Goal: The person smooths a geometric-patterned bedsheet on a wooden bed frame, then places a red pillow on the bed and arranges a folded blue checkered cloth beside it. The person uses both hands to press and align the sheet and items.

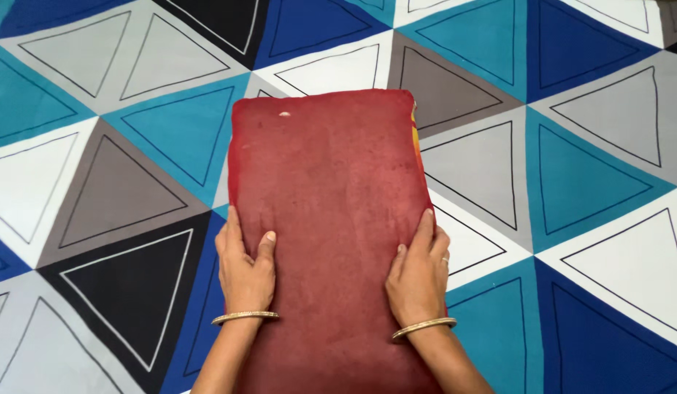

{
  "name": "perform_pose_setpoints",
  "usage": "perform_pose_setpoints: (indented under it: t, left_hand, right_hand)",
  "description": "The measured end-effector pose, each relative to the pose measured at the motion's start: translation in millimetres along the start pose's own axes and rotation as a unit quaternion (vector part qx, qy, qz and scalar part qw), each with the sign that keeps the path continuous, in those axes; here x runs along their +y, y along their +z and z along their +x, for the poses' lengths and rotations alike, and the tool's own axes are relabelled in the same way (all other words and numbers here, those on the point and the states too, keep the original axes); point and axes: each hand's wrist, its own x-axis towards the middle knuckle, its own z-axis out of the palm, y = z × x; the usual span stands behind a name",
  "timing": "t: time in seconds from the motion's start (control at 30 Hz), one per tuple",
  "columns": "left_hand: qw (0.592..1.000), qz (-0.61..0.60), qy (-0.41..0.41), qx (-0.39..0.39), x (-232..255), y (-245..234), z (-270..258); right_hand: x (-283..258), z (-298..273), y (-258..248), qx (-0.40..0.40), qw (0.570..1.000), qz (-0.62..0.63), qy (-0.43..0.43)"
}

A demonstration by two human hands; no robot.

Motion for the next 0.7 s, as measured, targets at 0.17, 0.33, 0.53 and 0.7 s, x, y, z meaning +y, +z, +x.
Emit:
perform_pose_setpoints:
  t: [0.17,0.33,0.53,0.7]
  left_hand:
    - [0.992,0.108,0.061,0.006,-7.3,11.0,1.7]
    - [0.971,0.22,0.086,0.035,0.8,15.5,-6.8]
    - [0.967,0.223,0.117,-0.037,-12.1,13.9,-10.6]
    - [0.954,0.265,0.009,-0.141,-23.3,-1.2,11.8]
  right_hand:
    - [9.6,-2.9,13.0,0.011,0.998,-0.052,-0.037]
    - [-1.6,-10.0,-0.8,-0.003,0.995,-0.084,-0.047]
    - [-21.1,-39.3,-16.0,-0.145,0.98,-0.124,-0.058]
    - [-25.6,-39.8,-38.7,-0.241,0.96,-0.137,-0.032]
